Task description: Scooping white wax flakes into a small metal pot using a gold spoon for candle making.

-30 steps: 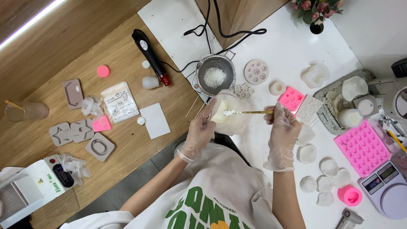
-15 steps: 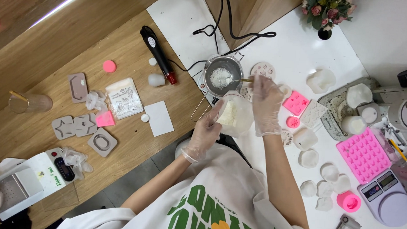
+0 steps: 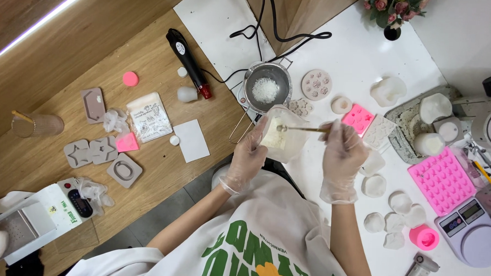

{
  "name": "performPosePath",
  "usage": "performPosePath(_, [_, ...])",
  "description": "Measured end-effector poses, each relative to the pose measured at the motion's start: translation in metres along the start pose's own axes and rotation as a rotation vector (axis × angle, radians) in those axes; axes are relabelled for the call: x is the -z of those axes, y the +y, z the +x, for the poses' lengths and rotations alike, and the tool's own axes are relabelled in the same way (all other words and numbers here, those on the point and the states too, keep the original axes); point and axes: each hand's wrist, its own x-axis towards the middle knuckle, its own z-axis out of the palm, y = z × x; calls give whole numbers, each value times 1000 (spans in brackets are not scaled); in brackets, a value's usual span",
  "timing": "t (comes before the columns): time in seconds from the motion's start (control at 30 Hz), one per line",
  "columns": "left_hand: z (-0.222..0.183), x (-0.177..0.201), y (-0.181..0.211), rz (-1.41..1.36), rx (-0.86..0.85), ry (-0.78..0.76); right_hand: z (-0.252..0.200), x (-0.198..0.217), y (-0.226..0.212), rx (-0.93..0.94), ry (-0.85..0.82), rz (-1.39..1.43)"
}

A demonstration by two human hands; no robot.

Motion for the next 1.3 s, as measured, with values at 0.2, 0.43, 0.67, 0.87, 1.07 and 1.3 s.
performPosePath(0.2, [-14,-1,28,235,-92,-41,-48,-17,73,681,-302,-708])
performPosePath(0.43, [-13,-1,20,425,-85,-76,-51,-34,70,-429,-189,-287])
performPosePath(0.67, [-10,2,17,348,-97,-66,-36,-28,72,-597,-46,-22])
performPosePath(0.87, [-8,1,12,162,-90,-32,-22,-11,47,-551,-29,39])
performPosePath(1.07, [3,4,15,109,83,31,-7,2,12,-514,23,46])
performPosePath(1.3, [28,5,-47,84,100,66,29,-7,1,-480,94,182])
